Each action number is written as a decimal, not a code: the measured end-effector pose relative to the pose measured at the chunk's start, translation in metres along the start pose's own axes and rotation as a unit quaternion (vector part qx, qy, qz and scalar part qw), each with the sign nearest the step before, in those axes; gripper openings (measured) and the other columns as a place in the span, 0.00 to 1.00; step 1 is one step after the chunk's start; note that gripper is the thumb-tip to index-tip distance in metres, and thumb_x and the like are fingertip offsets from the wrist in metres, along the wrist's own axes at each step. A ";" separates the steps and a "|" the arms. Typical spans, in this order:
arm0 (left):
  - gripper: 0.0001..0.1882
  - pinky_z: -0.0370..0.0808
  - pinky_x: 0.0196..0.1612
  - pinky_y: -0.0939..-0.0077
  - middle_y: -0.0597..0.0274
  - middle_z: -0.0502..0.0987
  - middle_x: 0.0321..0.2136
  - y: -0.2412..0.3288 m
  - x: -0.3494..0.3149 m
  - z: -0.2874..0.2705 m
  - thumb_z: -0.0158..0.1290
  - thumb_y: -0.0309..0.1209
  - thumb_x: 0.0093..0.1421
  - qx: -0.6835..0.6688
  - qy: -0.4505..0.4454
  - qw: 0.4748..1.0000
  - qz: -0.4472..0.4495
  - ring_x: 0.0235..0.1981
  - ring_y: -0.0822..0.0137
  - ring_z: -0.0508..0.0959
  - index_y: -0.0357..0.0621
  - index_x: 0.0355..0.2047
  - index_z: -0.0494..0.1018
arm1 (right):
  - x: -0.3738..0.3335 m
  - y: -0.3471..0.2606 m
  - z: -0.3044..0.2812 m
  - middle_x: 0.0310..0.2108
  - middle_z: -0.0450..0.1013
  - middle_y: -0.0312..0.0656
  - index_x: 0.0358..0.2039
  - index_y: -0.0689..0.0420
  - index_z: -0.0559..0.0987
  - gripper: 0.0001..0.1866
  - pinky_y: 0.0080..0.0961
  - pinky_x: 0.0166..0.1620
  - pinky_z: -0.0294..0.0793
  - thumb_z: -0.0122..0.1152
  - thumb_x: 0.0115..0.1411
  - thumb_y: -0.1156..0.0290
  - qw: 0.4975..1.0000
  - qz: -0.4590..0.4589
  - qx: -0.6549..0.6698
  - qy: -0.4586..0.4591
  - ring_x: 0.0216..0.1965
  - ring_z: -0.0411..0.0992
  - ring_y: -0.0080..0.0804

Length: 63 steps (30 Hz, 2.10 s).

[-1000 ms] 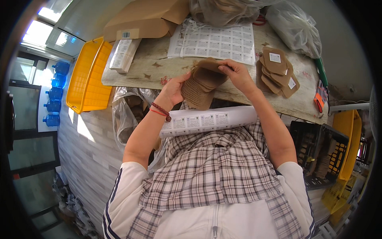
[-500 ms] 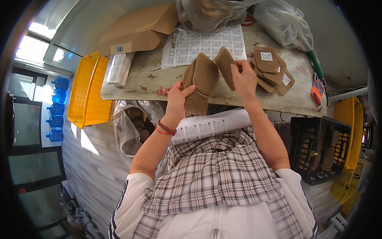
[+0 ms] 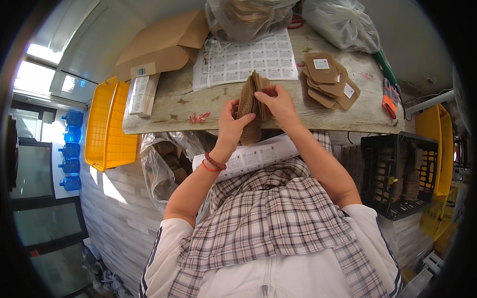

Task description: The person repeatedly peels small white labels from a roll and sticks them onto small brown cardboard pieces on a cluttered work table. The person handles the cardboard pieces one at a time and stacks the labeled pieces to the right.

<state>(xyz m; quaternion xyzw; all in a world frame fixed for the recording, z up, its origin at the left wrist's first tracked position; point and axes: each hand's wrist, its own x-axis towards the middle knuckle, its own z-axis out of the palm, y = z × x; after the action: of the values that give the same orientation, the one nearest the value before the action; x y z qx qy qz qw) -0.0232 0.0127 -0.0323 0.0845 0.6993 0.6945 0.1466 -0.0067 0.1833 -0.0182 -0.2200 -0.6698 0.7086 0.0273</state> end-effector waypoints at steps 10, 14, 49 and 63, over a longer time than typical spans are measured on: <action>0.28 0.75 0.53 0.73 0.55 0.75 0.48 -0.002 0.007 -0.009 0.62 0.21 0.58 -0.070 -0.024 0.996 -0.056 0.48 0.67 0.76 0.34 0.57 0.64 | 0.000 0.002 -0.015 0.39 0.77 0.33 0.46 0.55 0.79 0.15 0.23 0.45 0.71 0.60 0.65 0.60 0.993 0.061 0.090 -0.039 0.40 0.74 0.22; 0.26 0.75 0.52 0.73 0.56 0.75 0.48 0.005 0.006 -0.004 0.62 0.21 0.59 -0.015 -0.039 0.998 -0.037 0.47 0.67 0.76 0.35 0.56 0.66 | 0.002 -0.002 -0.009 0.40 0.77 0.36 0.48 0.59 0.78 0.19 0.23 0.44 0.72 0.65 0.63 0.60 0.999 0.045 0.014 -0.027 0.39 0.74 0.23; 0.24 0.70 0.62 0.51 0.54 0.72 0.56 0.016 0.008 -0.022 0.46 0.18 0.59 -0.351 0.061 0.913 -0.198 0.57 0.55 0.73 0.38 0.58 0.66 | -0.013 -0.022 -0.018 0.40 0.74 0.34 0.43 0.57 0.74 0.06 0.23 0.42 0.72 0.52 0.67 0.72 0.940 0.028 0.339 -0.007 0.38 0.71 0.22; 0.31 0.71 0.58 0.74 0.63 0.74 0.54 0.018 0.018 -0.024 0.60 0.14 0.56 -0.298 -0.066 0.952 0.003 0.55 0.68 0.74 0.44 0.59 0.66 | -0.010 0.018 0.009 0.60 0.68 0.43 0.70 0.56 0.58 0.39 0.25 0.58 0.69 0.66 0.64 0.67 0.945 -0.310 -0.074 0.079 0.58 0.69 0.31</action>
<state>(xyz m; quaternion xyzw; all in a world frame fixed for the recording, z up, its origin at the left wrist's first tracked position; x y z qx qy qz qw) -0.0491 -0.0044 -0.0164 0.0847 0.4488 0.8648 0.2089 0.0035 0.1693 -0.0322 -0.0583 -0.7512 0.5941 0.2818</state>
